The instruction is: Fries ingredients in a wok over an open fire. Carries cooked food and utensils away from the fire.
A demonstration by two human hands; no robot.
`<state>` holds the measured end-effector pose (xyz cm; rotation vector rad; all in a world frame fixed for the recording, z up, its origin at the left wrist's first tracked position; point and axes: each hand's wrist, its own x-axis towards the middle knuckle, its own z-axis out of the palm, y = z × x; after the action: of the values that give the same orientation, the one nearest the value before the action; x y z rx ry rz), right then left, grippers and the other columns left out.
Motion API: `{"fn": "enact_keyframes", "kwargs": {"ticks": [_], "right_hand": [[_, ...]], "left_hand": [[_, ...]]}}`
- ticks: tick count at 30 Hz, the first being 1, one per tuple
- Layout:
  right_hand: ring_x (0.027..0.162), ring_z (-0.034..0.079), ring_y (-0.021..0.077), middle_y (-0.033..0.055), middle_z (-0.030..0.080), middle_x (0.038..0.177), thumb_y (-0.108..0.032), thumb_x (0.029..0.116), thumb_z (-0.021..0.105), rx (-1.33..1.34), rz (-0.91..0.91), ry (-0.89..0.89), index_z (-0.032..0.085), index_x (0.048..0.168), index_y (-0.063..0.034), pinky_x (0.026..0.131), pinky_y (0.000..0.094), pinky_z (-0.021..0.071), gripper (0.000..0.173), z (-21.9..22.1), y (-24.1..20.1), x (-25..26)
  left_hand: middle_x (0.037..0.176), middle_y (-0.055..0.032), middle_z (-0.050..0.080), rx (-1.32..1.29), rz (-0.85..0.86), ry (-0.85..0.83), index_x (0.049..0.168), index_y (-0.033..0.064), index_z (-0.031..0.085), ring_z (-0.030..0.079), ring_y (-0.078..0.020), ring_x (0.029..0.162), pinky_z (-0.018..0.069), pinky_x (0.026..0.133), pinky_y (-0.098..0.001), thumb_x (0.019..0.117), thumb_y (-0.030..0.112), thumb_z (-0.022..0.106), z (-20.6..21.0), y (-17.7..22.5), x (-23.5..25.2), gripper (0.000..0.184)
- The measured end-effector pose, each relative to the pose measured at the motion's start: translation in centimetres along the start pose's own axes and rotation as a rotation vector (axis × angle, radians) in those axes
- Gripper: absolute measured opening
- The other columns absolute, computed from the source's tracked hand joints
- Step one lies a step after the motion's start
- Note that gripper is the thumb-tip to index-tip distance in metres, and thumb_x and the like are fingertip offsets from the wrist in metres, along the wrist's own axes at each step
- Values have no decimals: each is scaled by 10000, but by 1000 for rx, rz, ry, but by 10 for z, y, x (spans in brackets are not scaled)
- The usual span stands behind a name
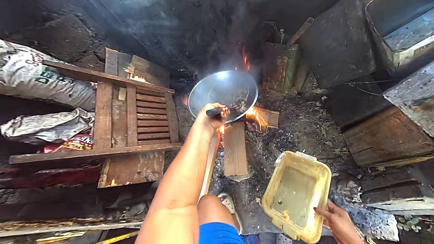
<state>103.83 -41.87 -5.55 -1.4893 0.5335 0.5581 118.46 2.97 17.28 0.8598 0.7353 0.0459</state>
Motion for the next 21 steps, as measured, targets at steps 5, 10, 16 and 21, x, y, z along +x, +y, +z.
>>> {"fn": "enact_keyframes", "kwargs": {"ticks": [5, 10, 16, 21], "right_hand": [[627, 701, 195, 95, 669, 710, 102, 877, 676, -5, 12, 8, 584, 832, 7, 625, 380, 644, 140, 0, -2, -2], [625, 705, 202, 103, 673, 715, 104, 875, 681, 10, 9, -18, 571, 819, 6, 619, 386, 648, 158, 2, -2, 1], [639, 702, 204, 117, 680, 743, 90, 869, 693, -5, -29, -66, 600, 842, 20, 614, 377, 639, 119, 11, -5, 4], [619, 681, 185, 102, 660, 719, 79, 868, 702, -35, -24, -88, 586, 806, 5, 595, 348, 620, 150, 15, -5, 2]], "left_hand": [[642, -10, 545, 41, 45, 21, 847, 93, 518, 548, -58, 487, 481, 459, -156, 993, 99, 434, 5, 20, -18, 168], [633, 0, 542, 122, 84, 34, 845, 104, 515, 539, -43, 472, 466, 447, -142, 1012, 121, 425, 4, 36, -41, 190], [654, -5, 559, 126, 111, 43, 854, 98, 530, 547, -35, 478, 469, 442, -133, 1015, 124, 427, -2, 44, -63, 193], [671, 4, 571, 129, 91, 50, 863, 98, 539, 537, -17, 472, 445, 420, -116, 1031, 143, 411, -10, 40, -72, 215]]}}
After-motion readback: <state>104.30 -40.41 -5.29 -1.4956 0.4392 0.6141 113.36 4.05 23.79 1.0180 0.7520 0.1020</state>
